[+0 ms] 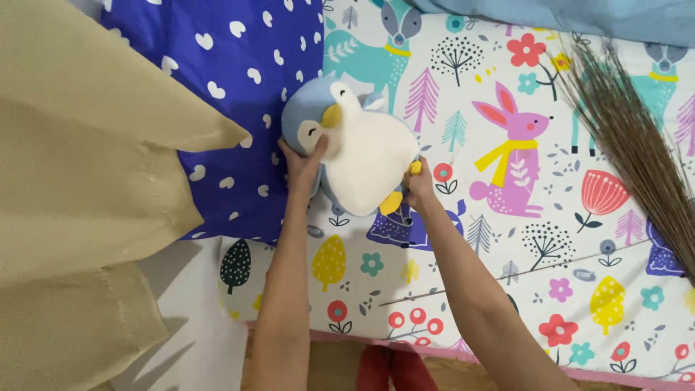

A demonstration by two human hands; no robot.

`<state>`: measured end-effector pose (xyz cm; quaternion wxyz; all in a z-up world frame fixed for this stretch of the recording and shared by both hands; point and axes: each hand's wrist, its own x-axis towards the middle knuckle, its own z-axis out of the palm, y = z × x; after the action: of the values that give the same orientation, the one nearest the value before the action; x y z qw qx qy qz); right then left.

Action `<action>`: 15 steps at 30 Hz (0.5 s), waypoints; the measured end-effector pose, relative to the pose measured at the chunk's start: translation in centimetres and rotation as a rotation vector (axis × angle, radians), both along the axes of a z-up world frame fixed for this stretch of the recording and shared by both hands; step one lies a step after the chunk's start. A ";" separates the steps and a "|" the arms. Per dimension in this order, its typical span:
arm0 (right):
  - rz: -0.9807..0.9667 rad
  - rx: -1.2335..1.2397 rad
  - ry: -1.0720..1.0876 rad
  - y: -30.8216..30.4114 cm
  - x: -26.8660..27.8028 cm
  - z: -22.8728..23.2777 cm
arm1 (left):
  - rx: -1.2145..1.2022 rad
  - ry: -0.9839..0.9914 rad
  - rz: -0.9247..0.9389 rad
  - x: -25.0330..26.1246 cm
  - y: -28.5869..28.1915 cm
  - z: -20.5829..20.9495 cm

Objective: Arranging bedsheets and pillows, including using a broom to pat a pillow, and placing clothes on the bed.

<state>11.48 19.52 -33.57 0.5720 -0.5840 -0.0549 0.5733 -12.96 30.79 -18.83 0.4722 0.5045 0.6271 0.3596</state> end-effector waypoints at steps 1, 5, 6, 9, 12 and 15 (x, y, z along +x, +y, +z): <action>-0.049 0.135 0.009 0.2 0.2 -2.4 | 0.012 -0.071 0.043 0.6 -0.6 1.7; -0.068 0.213 -0.080 5.1 0.4 1.4 | 0.355 -0.263 0.034 1.9 0.6 3.2; 0.020 0.278 -0.199 6.0 0.0 4.6 | 0.392 -0.217 0.133 1.7 0.7 3.4; 0.309 0.049 -0.349 7.3 -2.0 13.9 | 0.389 -0.021 0.261 -0.5 2.6 0.3; 0.493 0.225 -0.625 7.7 -1.8 6.4 | 0.361 0.152 0.278 0.3 4.4 -1.4; 0.541 0.392 -0.686 6.9 -3.0 6.6 | 0.314 0.311 0.360 2.9 2.3 0.5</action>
<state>8.49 26.46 -26.97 0.4503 -0.5854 -0.4979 0.4546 -10.04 33.13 -18.37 0.2148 0.5013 0.7080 0.4486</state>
